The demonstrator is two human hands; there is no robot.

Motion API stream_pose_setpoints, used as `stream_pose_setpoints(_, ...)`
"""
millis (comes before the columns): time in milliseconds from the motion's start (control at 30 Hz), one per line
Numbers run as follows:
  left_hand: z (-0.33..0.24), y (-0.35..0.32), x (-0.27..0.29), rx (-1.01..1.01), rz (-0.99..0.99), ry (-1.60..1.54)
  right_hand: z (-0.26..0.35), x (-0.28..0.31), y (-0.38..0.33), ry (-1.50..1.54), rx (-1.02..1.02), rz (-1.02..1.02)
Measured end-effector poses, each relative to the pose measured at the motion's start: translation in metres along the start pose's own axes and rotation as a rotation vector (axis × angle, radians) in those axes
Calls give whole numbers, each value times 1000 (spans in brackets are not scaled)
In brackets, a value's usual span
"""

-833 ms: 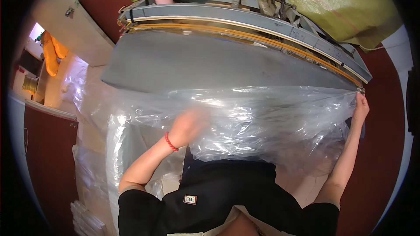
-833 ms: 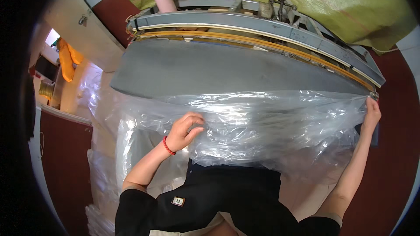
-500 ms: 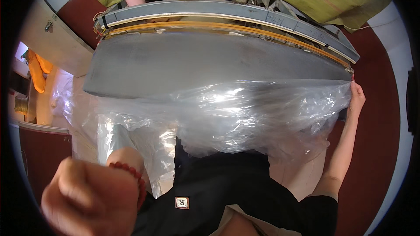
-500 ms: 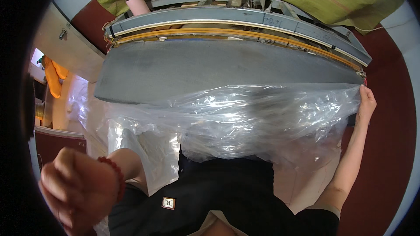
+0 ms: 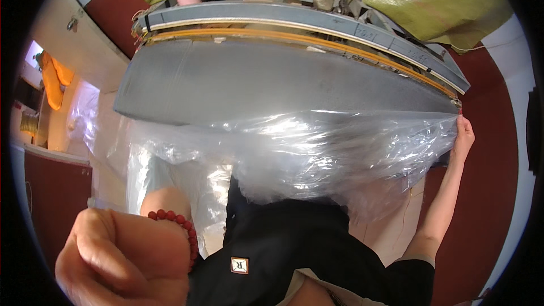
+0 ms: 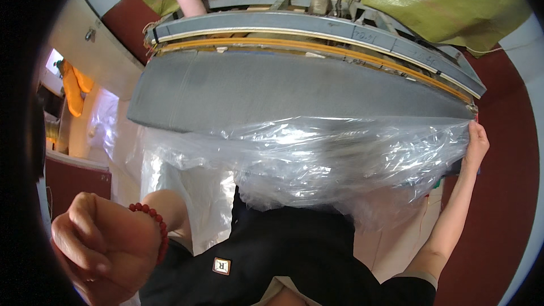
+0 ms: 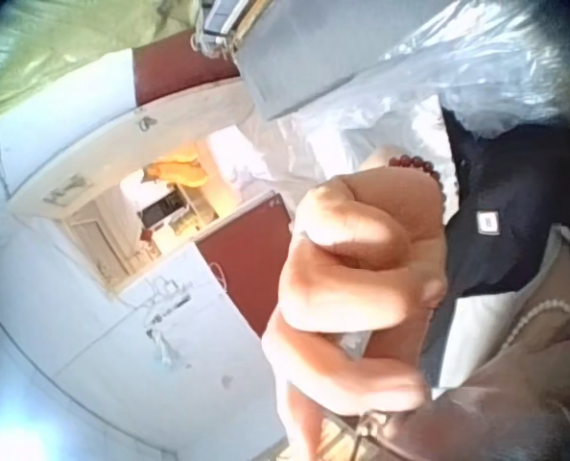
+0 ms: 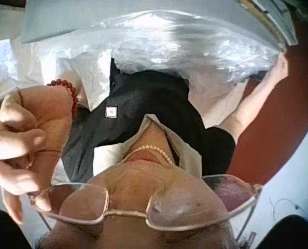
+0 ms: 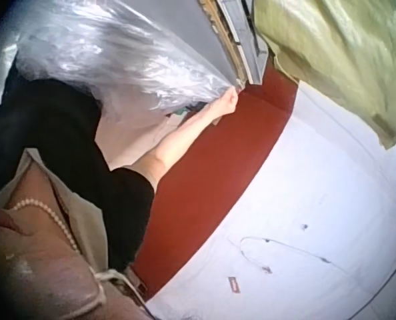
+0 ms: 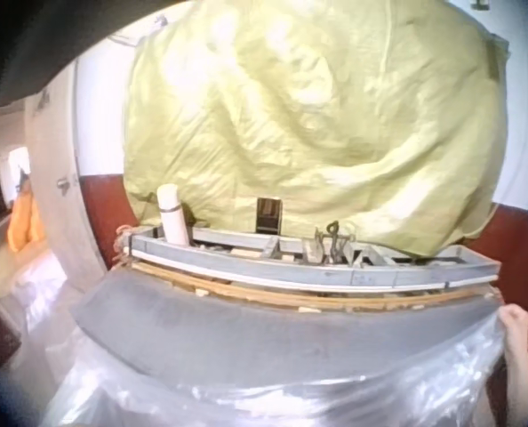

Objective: Manually aligning and preparing large plastic sheets on a workspace for packaging or heat sealing.

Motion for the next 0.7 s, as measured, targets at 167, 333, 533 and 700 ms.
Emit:
stream_pose_setpoints(167, 47, -13, 4, 17, -29, -234, 11, -6, 1, 10, 25, 2)
stream_pose_setpoints(333, 178, -86, -40, 735, 750, 543, 45, -23, 5, 23, 70, -25)
stream_pose_setpoints(533, 223, -150, -60, 597, 1004, 898, 67, -36, 9, 129, 49, -17)
stream_pose_setpoints(700, 237, -142, -38, 811, 882, 649, 75, -36, 10, 111, 8, -14)
Point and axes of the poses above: each hand's wrist, its own y-axis towards the middle knuckle, its own x-axis out of the back of the hand, z = x × y, the point moved 5 cm from there along y, towards the middle knuckle, and after that the axes turned 11 degrees about x, right-handed, at the moved point
